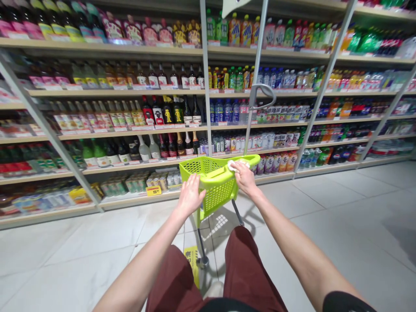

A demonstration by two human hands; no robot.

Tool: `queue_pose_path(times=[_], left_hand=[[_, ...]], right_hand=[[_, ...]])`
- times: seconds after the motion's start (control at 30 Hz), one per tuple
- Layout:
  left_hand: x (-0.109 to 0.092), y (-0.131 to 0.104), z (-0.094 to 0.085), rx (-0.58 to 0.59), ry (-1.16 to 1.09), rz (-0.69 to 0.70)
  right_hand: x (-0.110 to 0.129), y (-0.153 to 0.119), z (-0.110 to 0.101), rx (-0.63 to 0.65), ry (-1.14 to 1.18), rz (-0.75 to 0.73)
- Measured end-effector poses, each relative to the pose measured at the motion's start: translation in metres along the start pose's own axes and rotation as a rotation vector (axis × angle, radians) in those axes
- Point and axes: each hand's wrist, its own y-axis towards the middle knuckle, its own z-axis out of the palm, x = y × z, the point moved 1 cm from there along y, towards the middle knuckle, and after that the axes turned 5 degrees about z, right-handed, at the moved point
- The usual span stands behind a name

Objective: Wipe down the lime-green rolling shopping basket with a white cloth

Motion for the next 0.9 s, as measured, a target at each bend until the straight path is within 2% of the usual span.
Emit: queue_pose_path(times=[0.13,0.2,0.27,0.47,0.57,0.7,0.8,0.9], left_hand=[[0.002,-0.003,0.014,0.037,-0.035,0.012],[0.002,-0.002,0.016,0.029,-0.039,0.026],[0.003,0.001,0.017,0.027,-0.047,0.039],[0.003,0.013,0.026,0.123,-0.118,0.035],[-0.009,0.016,0.031,0.107,-0.115,0.019],[-0.023,0.020,0.036,0.086,-0.164,-0.003],[-0.028,0.024,0.039,0.008,-0.299,0.001],[-0.039,0.025,0.038,-0.181,-0.594,0.027]], right_hand=[[0.047,-0.017,0.003,0.129,0.052,-0.165],[0.061,-0.025,0.003,0.165,0.083,-0.249],[0.058,-0.028,0.001,0.159,0.088,-0.266],[0.016,-0.016,-0.009,0.043,0.025,-0.096],[0.024,-0.018,-0.008,0.046,0.033,-0.092],[0.051,-0.030,-0.004,0.104,0.037,-0.210],[0.056,-0.032,-0.002,0.106,0.067,-0.207],[0.051,-0.025,-0.002,0.017,0.153,-0.090]])
